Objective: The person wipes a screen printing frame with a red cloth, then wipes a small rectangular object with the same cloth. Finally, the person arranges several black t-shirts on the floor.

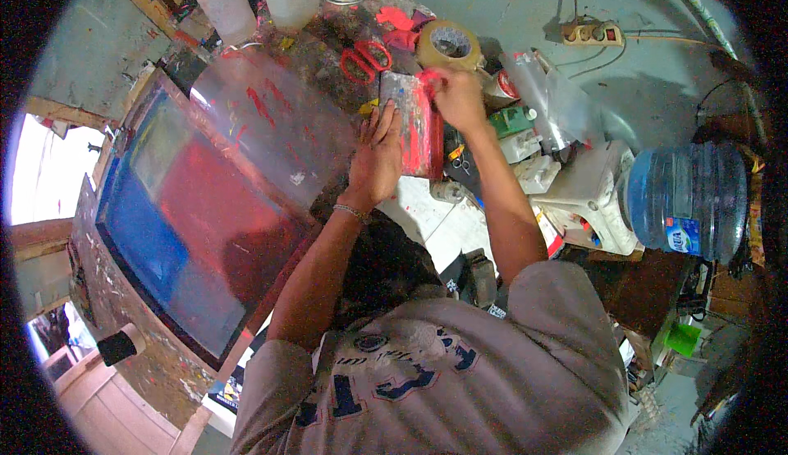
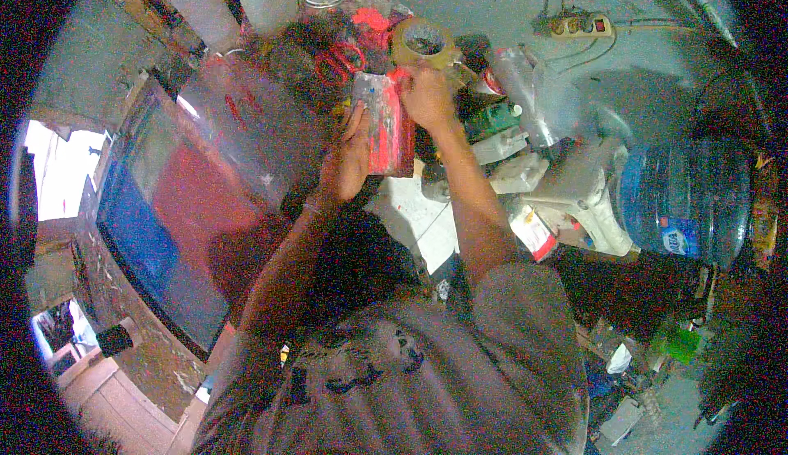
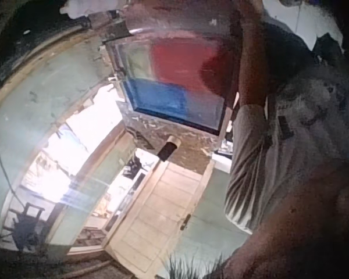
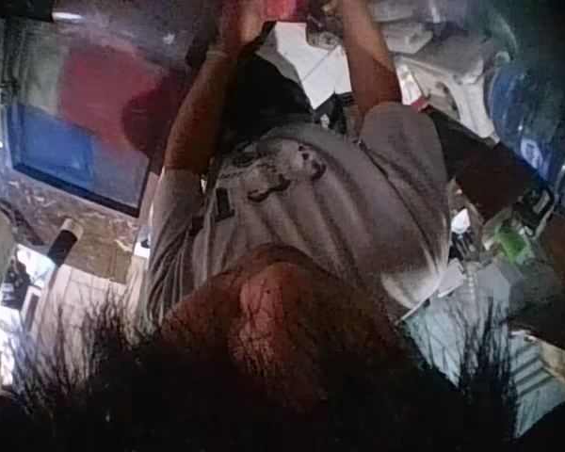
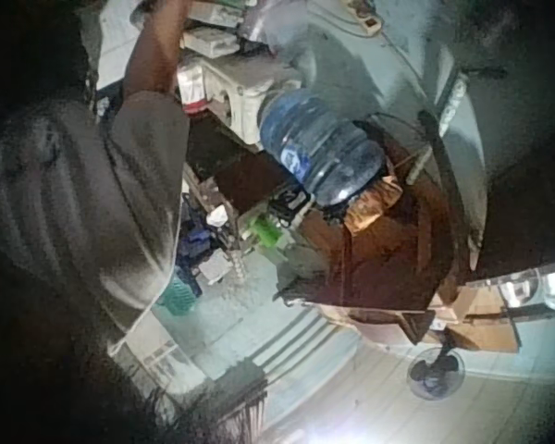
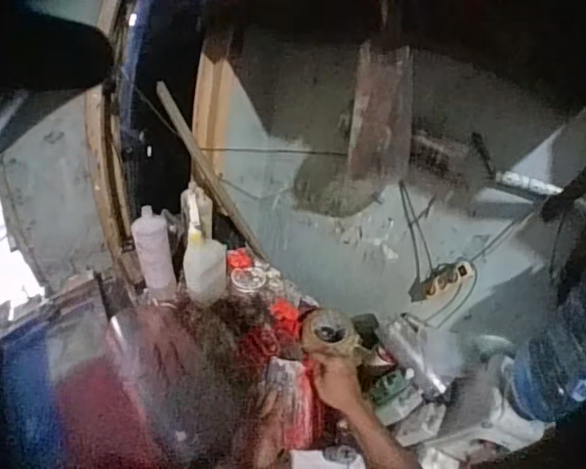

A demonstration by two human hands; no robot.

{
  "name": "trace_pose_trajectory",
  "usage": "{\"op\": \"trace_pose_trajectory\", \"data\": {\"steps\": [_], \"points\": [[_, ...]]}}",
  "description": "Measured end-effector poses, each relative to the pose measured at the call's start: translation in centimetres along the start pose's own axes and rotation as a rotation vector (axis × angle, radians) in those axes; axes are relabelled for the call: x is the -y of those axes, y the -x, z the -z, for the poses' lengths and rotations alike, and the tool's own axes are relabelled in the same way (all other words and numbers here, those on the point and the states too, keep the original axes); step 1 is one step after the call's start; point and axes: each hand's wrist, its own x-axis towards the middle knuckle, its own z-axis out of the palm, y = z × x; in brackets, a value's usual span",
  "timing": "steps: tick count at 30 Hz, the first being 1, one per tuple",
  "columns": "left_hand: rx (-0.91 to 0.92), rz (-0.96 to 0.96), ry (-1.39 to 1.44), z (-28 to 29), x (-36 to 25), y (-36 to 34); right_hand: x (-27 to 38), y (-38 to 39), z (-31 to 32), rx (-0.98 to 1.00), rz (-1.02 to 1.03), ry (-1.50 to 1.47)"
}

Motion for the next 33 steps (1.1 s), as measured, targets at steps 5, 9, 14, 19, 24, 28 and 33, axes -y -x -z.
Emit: {"op": "trace_pose_trajectory", "data": {"steps": [5,9,14,19,24,28,33], "points": [[-0.042,-0.027,-0.073,0.4,-0.3,0.3,2.1,5.2,-0.6,0.085,-0.09,-0.005],[-0.032,-0.017,0.026,-0.1,0.3,0.3,5.5,9.5,1.8,0.204,-0.144,-0.021],[-0.015,-0.045,0.005,0.4,0.3,-0.2,5.7,10.8,4.0,0.379,-0.173,-0.132],[0.014,-0.047,0.093,0.2,1.6,-0.2,3.2,4.7,3.3,0.228,0.043,-0.117],[-0.012,-0.032,0.126,0.1,0.9,-0.3,4.1,5.5,-0.2,0.106,0.267,0.207],[-0.033,-0.018,0.068,-0.3,1.5,-0.3,5.8,7.9,0.9,0.271,0.18,0.087],[-0.004,-0.025,0.083,0.9,0.4,-0.4,6.4,9.7,2.4,0.388,0.178,0.064]]}}
